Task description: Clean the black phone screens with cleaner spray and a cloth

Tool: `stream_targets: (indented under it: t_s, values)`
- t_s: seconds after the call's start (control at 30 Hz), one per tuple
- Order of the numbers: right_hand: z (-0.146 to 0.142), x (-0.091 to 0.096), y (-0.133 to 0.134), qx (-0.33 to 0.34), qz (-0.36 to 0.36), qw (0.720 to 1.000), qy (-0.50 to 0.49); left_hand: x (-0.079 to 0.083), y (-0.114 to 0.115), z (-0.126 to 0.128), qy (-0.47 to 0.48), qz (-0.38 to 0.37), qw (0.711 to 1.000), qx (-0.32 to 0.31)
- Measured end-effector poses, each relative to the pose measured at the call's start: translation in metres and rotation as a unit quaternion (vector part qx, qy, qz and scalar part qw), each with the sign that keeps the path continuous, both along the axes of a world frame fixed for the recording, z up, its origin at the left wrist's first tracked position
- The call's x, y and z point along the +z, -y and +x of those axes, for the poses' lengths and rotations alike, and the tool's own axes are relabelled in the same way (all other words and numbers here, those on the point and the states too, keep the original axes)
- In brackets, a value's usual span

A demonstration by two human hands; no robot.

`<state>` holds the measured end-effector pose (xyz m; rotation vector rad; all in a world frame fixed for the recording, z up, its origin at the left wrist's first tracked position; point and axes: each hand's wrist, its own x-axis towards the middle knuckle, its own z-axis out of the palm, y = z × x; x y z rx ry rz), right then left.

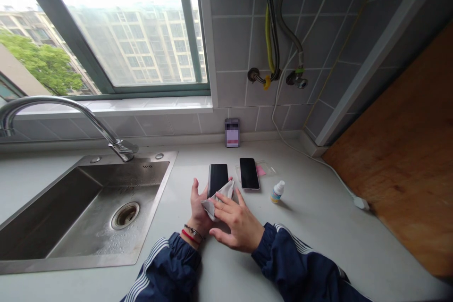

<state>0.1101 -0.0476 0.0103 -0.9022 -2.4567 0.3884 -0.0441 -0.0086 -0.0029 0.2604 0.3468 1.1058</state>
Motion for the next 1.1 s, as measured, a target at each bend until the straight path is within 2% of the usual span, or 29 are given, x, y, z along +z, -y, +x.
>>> stream_targets:
  t_s: [0.13, 0.33, 0.53, 0.63, 0.73, 0.83, 0.97, 1.1]
  values:
    - [-0.001, -0.003, -0.001, -0.006, -0.006, 1.0, -0.015, -0.003, -0.004, -0.003, -0.009, 0.011, 1.0, 0.015]
    - [0.0, -0.002, -0.001, -0.034, 0.015, 0.999, -0.026, 0.001, -0.003, 0.0, -0.029, -0.004, 0.999, 0.046]
    - [0.005, -0.002, -0.006, -0.06, 0.045, 0.997, -0.034, 0.001, -0.003, 0.001, -0.03, -0.002, 0.999, 0.02]
    - [0.008, -0.002, -0.009, -0.07, 0.057, 0.996, -0.029, 0.0, -0.002, 0.003, -0.031, 0.005, 0.999, 0.036]
    - [0.009, -0.003, -0.01, -0.084, 0.048, 0.995, 0.001, 0.001, -0.001, 0.005, -0.051, -0.012, 0.998, 0.046]
    - [0.008, -0.004, -0.011, -0.11, 0.033, 0.993, 0.039, 0.001, 0.0, 0.006, -0.071, -0.03, 0.997, 0.029]
    - [0.008, -0.009, -0.011, -0.134, 0.022, 0.989, 0.056, -0.003, 0.001, 0.007, -0.081, -0.006, 0.997, 0.005]
    - [0.011, -0.015, -0.015, -0.168, 0.018, 0.985, 0.033, -0.006, 0.002, 0.008, -0.096, 0.031, 0.995, 0.003]
